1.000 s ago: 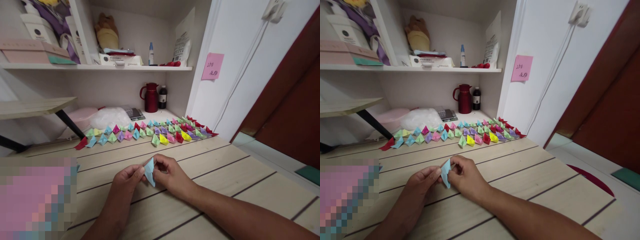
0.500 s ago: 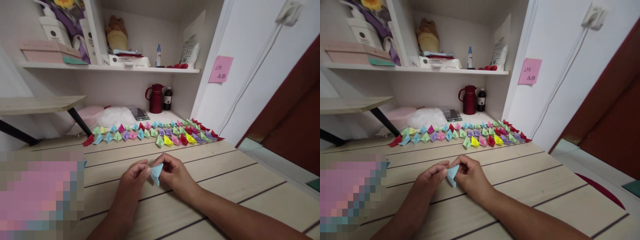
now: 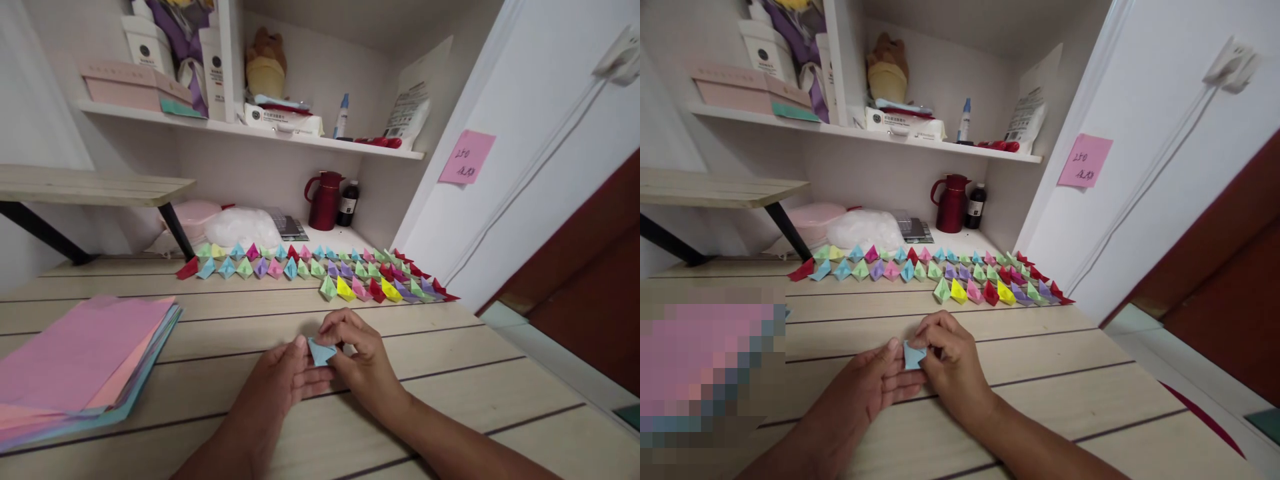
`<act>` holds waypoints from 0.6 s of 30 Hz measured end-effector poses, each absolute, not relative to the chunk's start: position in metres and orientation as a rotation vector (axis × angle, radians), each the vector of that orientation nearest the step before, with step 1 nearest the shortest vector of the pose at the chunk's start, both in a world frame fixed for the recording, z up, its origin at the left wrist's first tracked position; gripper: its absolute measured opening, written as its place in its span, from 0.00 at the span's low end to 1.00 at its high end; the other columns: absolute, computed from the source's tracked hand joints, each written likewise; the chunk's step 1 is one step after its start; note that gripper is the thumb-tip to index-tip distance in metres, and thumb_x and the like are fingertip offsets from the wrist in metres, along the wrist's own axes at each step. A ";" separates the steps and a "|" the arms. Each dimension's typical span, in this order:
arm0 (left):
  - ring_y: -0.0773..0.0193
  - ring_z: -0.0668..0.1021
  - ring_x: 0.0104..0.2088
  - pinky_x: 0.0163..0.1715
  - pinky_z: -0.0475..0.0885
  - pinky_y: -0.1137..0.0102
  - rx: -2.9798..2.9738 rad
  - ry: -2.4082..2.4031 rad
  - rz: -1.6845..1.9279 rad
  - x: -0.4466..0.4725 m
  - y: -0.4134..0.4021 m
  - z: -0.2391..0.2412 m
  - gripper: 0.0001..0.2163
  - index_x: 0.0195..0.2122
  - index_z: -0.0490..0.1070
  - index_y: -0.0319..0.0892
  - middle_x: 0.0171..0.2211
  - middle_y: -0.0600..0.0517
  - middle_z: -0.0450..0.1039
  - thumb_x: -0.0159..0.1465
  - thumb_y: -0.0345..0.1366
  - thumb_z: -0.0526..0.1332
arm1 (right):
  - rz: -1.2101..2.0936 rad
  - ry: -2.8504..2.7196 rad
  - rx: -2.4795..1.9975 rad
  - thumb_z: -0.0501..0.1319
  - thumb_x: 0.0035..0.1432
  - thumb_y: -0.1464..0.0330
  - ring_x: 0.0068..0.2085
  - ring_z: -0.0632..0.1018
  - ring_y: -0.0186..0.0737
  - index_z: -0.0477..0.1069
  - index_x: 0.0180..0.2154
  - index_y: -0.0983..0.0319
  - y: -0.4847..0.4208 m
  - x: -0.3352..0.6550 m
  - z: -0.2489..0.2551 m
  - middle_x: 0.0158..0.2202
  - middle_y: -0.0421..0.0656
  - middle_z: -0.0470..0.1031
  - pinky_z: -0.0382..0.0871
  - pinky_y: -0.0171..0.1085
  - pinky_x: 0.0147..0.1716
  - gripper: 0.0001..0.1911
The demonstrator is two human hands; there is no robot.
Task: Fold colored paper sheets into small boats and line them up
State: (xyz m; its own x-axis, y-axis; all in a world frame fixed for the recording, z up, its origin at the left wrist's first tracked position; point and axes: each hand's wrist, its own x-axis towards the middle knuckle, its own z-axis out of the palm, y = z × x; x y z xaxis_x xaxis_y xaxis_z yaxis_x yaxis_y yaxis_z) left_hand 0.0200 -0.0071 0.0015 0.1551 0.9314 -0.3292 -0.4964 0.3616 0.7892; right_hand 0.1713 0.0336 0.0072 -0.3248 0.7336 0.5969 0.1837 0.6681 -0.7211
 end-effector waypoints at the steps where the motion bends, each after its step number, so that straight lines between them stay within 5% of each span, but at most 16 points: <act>1: 0.53 0.82 0.37 0.45 0.74 0.59 0.587 0.923 1.124 0.021 -0.007 0.001 0.18 0.35 0.75 0.36 0.36 0.41 0.80 0.55 0.47 0.67 | 0.644 -1.880 -0.716 0.58 0.54 0.80 0.41 0.74 0.41 0.74 0.30 0.59 0.033 0.172 0.008 0.37 0.44 0.71 0.68 0.38 0.39 0.11; 8: 0.60 0.79 0.31 0.40 0.74 0.63 0.714 0.981 1.165 0.024 -0.011 0.008 0.16 0.30 0.76 0.37 0.29 0.47 0.77 0.54 0.47 0.67 | 0.535 -2.072 -0.667 0.56 0.54 0.81 0.38 0.74 0.38 0.74 0.31 0.59 0.031 0.174 0.012 0.39 0.44 0.70 0.68 0.34 0.33 0.13; 18: 0.64 0.73 0.25 0.29 0.70 0.71 0.880 1.237 1.270 0.017 -0.005 0.002 0.11 0.27 0.79 0.40 0.21 0.54 0.73 0.52 0.43 0.67 | 0.787 -2.040 -0.648 0.59 0.52 0.81 0.43 0.75 0.40 0.73 0.38 0.58 0.032 0.171 0.017 0.39 0.43 0.74 0.69 0.38 0.44 0.15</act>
